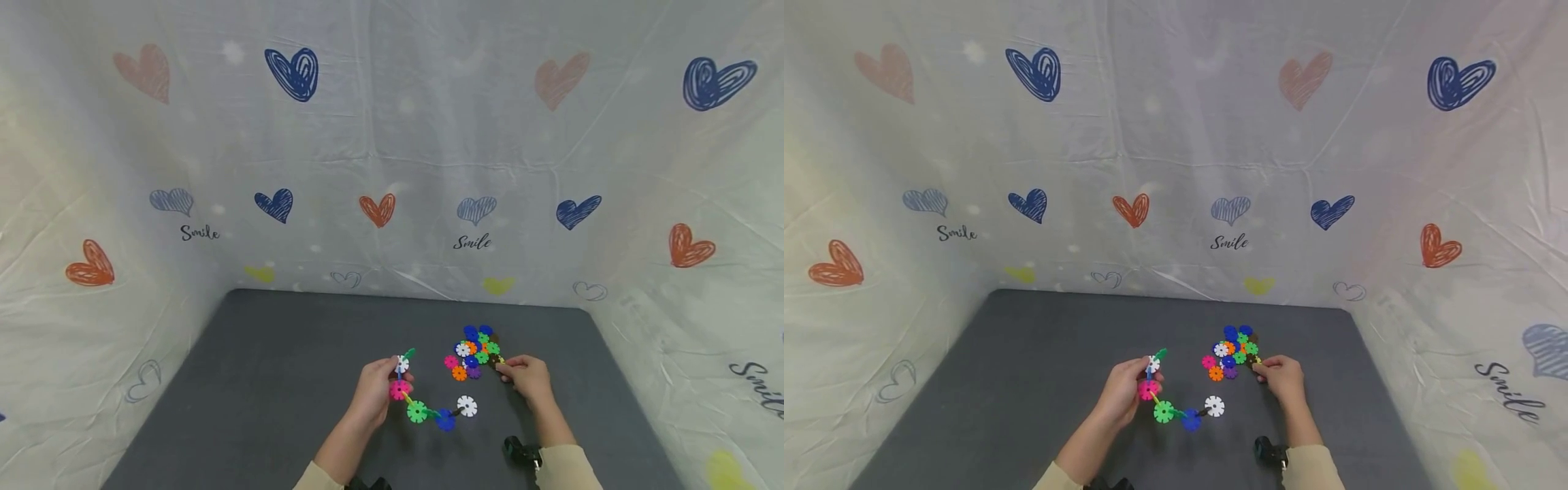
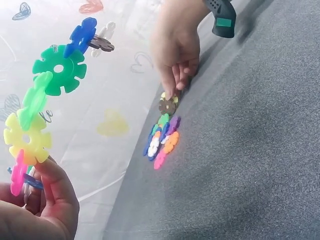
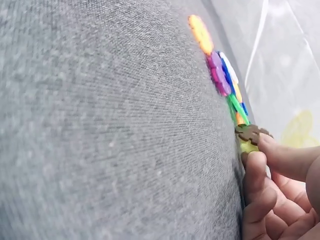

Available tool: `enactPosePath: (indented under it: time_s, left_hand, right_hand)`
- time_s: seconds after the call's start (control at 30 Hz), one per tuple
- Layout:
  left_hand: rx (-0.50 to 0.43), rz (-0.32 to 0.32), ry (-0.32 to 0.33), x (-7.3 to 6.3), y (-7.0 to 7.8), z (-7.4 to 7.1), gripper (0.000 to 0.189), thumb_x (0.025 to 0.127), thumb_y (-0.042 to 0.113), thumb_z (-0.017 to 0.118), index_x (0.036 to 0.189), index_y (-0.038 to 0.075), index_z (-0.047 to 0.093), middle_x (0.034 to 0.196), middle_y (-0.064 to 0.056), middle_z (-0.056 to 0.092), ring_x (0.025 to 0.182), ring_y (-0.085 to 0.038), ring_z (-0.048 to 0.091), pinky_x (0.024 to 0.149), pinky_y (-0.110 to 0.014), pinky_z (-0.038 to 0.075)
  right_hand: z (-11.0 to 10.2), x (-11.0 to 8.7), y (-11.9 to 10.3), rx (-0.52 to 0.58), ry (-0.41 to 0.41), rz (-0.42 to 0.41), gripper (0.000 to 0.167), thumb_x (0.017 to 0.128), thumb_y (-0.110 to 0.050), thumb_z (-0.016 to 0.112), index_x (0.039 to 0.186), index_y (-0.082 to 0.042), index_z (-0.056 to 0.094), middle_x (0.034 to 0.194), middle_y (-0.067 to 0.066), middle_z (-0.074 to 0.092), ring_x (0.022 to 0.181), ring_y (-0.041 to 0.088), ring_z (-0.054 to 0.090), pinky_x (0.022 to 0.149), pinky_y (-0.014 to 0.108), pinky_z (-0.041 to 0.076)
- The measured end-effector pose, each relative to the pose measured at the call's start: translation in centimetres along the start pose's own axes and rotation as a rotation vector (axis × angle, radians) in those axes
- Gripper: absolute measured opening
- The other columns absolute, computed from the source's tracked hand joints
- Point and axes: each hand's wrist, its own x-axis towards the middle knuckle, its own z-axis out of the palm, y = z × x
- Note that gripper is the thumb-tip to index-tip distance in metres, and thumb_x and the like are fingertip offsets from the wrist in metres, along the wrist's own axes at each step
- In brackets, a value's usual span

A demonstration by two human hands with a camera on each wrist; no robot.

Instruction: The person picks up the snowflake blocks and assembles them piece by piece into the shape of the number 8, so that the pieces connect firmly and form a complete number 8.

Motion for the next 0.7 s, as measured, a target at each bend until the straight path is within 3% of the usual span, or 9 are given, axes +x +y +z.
enactPosePath:
  time_s: [0.17,0.33,0.43,0.7]
  left_hand:
    - [0.014,0.015,0.004,0.0,0.0,-0.2,0.042,0.108,0.026,0.046,0.117,-0.012,0.059,0.079,-0.005,0.068,0.066,-0.010,0.067,0.068,-0.024,0.058]
    - [0.001,0.018,0.003,0.0,0.0,-0.5,0.042,0.108,0.026,0.046,0.118,-0.012,0.059,0.079,-0.004,0.068,0.067,-0.010,0.067,0.067,-0.023,0.058]
    - [-0.007,0.011,0.005,0.1,0.0,-0.7,0.042,0.108,0.026,0.046,0.118,-0.012,0.059,0.078,-0.004,0.068,0.068,-0.010,0.067,0.067,-0.023,0.057]
    - [-0.014,0.018,-0.006,0.2,0.1,-0.8,0.042,0.108,0.026,0.047,0.117,-0.013,0.059,0.076,-0.003,0.068,0.063,-0.009,0.067,0.067,-0.026,0.059]
  right_hand:
    - [-0.4,-0.5,0.0,0.076,0.025,0.026,0.034,0.092,-0.017,0.073,0.115,0.006,0.064,0.093,0.015,0.070,0.069,0.014,0.066,0.059,0.031,0.052]
    - [-0.8,-0.8,-0.3,0.063,0.100,0.019,0.041,0.095,-0.016,0.070,0.130,0.003,0.060,0.105,0.022,0.073,0.070,0.015,0.068,0.060,0.030,0.048]
    - [-1.0,-1.0,-0.9,0.043,0.118,0.003,0.039,0.096,-0.018,0.067,0.131,-0.001,0.061,0.107,0.021,0.074,0.073,0.019,0.069,0.062,0.030,0.047]
    - [-0.2,-2.7,-3.8,0.054,0.070,-0.052,0.034,0.098,-0.019,0.063,0.128,-0.003,0.063,0.109,0.022,0.072,0.087,0.033,0.070,0.065,0.030,0.049]
